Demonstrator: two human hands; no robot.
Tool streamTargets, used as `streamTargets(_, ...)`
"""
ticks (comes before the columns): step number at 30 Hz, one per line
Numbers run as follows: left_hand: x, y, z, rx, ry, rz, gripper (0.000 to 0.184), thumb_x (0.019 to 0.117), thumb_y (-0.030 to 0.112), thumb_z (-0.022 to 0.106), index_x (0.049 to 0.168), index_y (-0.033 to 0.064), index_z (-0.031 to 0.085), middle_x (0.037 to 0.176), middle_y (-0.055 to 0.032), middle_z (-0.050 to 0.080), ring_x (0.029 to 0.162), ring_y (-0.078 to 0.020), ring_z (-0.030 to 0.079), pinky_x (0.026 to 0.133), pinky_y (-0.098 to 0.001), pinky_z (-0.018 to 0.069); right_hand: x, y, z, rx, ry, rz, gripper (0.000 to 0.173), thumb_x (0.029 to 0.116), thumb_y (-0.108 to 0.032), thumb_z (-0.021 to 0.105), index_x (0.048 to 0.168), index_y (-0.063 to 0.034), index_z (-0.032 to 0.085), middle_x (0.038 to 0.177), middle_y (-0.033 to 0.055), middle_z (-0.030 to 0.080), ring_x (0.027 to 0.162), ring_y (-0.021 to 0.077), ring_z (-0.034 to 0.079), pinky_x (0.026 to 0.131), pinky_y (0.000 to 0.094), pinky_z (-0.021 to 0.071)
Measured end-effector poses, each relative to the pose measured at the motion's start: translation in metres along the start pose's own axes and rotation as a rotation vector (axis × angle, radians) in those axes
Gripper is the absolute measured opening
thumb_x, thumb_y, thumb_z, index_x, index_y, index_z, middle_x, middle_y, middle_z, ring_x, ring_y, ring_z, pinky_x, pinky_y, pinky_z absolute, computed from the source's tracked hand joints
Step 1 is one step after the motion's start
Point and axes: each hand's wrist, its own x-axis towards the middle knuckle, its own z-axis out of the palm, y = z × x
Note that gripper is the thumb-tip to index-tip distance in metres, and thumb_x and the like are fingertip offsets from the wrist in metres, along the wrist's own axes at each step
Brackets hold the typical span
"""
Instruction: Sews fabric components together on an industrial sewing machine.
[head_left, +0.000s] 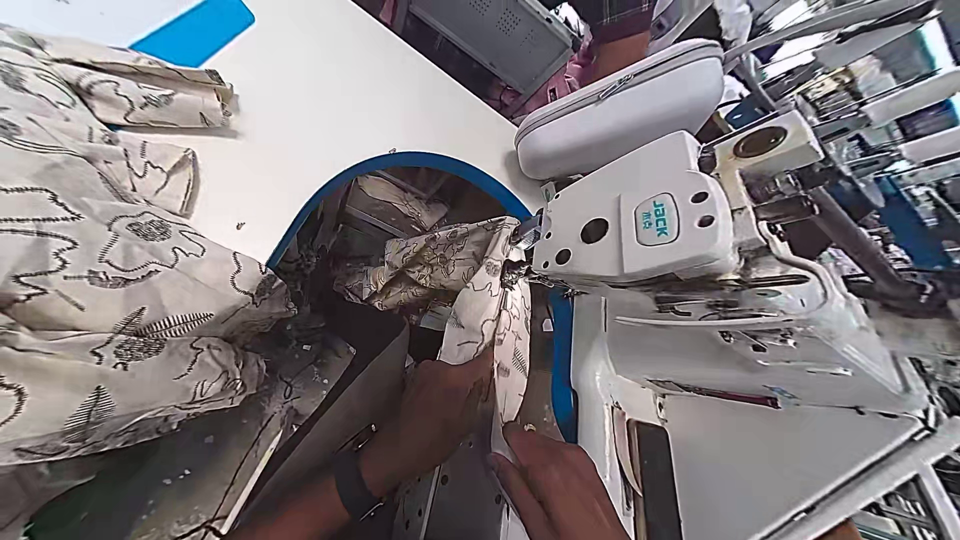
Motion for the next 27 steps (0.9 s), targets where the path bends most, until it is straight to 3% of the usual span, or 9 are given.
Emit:
streamTargets(2, 0.0, -0.001, 0.001, -0.007, 0.026, 0.021, 0.036, 0.1031, 0.012, 0.048, 0.129, 0.0003, 0.069, 0.062, -0.0123, 0.062, 0.055, -0.0283, 0.061, 0.056, -0.0461, 0.0493, 0.001, -0.003, 0.003, 0.046, 0.156, 0.022, 0.024, 0.095, -0.022, 0.061, 0.083, -0.0017, 0.068, 0.06, 0.0087, 0.059, 0.053, 0.0215, 0.061, 0.048, 0.0351, 0.0465)
streamTargets(4, -0.001, -0.002, 0.004, -0.011, 0.04, 0.037, 0.035, 0.1008, 0.011, 0.048, 0.126, 0.0018, 0.071, 0.062, -0.0116, 0.063, 0.055, -0.0285, 0.063, 0.054, -0.047, 0.0495, 0.0, -0.008, 0.006, 0.1, 0.308, 0.055, 0.021, 0.0934, -0.019, 0.065, 0.091, -0.0016, 0.076, 0.071, 0.0098, 0.069, 0.065, 0.0157, 0.066, 0.061, 0.0252, 0.0516)
streamTargets(7, -0.001, -0.001, 0.004, -0.021, 0.042, 0.025, 0.036, 0.1013, 0.011, 0.048, 0.127, 0.003, 0.071, 0.061, -0.0107, 0.061, 0.053, -0.0274, 0.06, 0.053, -0.0464, 0.0475, 0.001, -0.011, 0.013, 0.16, 0.461, 0.072, 0.019, 0.0923, -0.016, 0.065, 0.093, -0.0013, 0.078, 0.074, 0.0096, 0.067, 0.07, 0.0093, 0.062, 0.066, 0.0165, 0.0484)
streamTargets(15, 0.008, -0.002, 0.008, -0.018, 0.086, 0.029, 0.037, 0.1026, 0.013, 0.045, 0.125, 0.0002, 0.072, 0.062, -0.0104, 0.061, 0.055, -0.0263, 0.06, 0.055, -0.0445, 0.0478, 0.005, -0.015, 0.036, -0.186, 0.692, -0.062, 0.022, 0.0927, -0.018, 0.06, 0.086, -0.0081, 0.078, 0.059, 0.0032, 0.058, 0.058, 0.013, 0.054, 0.06, 0.0202, 0.0429)
streamTargets(18, 0.012, -0.002, 0.005, -0.053, 0.04, 0.025, 0.037, 0.1035, 0.013, 0.043, 0.122, -0.0007, 0.072, 0.064, -0.0101, 0.062, 0.058, -0.0243, 0.06, 0.059, -0.0436, 0.0483, 0.012, -0.008, 0.043, -0.252, 0.779, -0.12, 0.02, 0.0939, -0.017, 0.061, 0.088, -0.0091, 0.078, 0.063, 0.0047, 0.058, 0.062, 0.0153, 0.055, 0.061, 0.022, 0.0428)
streamTargets(21, 0.009, -0.002, 0.006, -0.08, 0.053, 0.046, 0.029, 0.0996, 0.009, 0.045, 0.099, -0.0019, 0.072, 0.059, -0.008, 0.055, 0.053, -0.0207, 0.055, 0.055, -0.0389, 0.0436, 0.023, -0.005, 0.047, -0.183, 0.808, -0.071, 0.008, 0.0926, -0.016, 0.066, 0.09, -0.0145, 0.074, 0.091, 0.0086, 0.062, 0.094, 0.0152, 0.059, 0.086, 0.0176, 0.046)
streamTargets(22, 0.008, -0.003, 0.008, -0.089, 0.074, 0.055, 0.028, 0.0993, 0.009, 0.047, 0.096, -0.0012, 0.073, 0.061, -0.0083, 0.057, 0.055, -0.0201, 0.056, 0.056, -0.038, 0.0448, 0.028, -0.002, 0.048, -0.155, 0.829, -0.069, 0.008, 0.0925, -0.015, 0.066, 0.09, -0.0136, 0.074, 0.093, 0.01, 0.063, 0.097, 0.0152, 0.06, 0.089, 0.0174, 0.0464)
streamTargets(25, 0.005, -0.007, 0.017, -0.077, 0.176, 0.118, 0.021, 0.095, 0.008, 0.055, 0.087, 0.0018, 0.074, 0.069, -0.0075, 0.062, 0.064, -0.0167, 0.061, 0.062, -0.0311, 0.05, 0.039, 0.007, 0.058, -0.13, 0.927, -0.069, 0.014, 0.0923, -0.011, 0.066, 0.083, -0.0091, 0.076, 0.087, 0.0109, 0.073, 0.088, 0.0134, 0.07, 0.081, 0.0165, 0.0529)
streamTargets(27, 0.006, -0.014, 0.029, -0.047, 0.289, 0.212, 0.018, 0.0895, 0.006, 0.06, 0.074, 0.002, 0.068, 0.064, -0.0064, 0.054, 0.064, -0.0168, 0.056, 0.061, -0.0275, 0.0465, 0.043, 0.01, 0.069, -0.081, 0.963, -0.069, 0.015, 0.0919, -0.008, 0.065, 0.079, -0.0063, 0.074, 0.09, 0.0119, 0.077, 0.091, 0.0133, 0.073, 0.083, 0.0175, 0.0554)
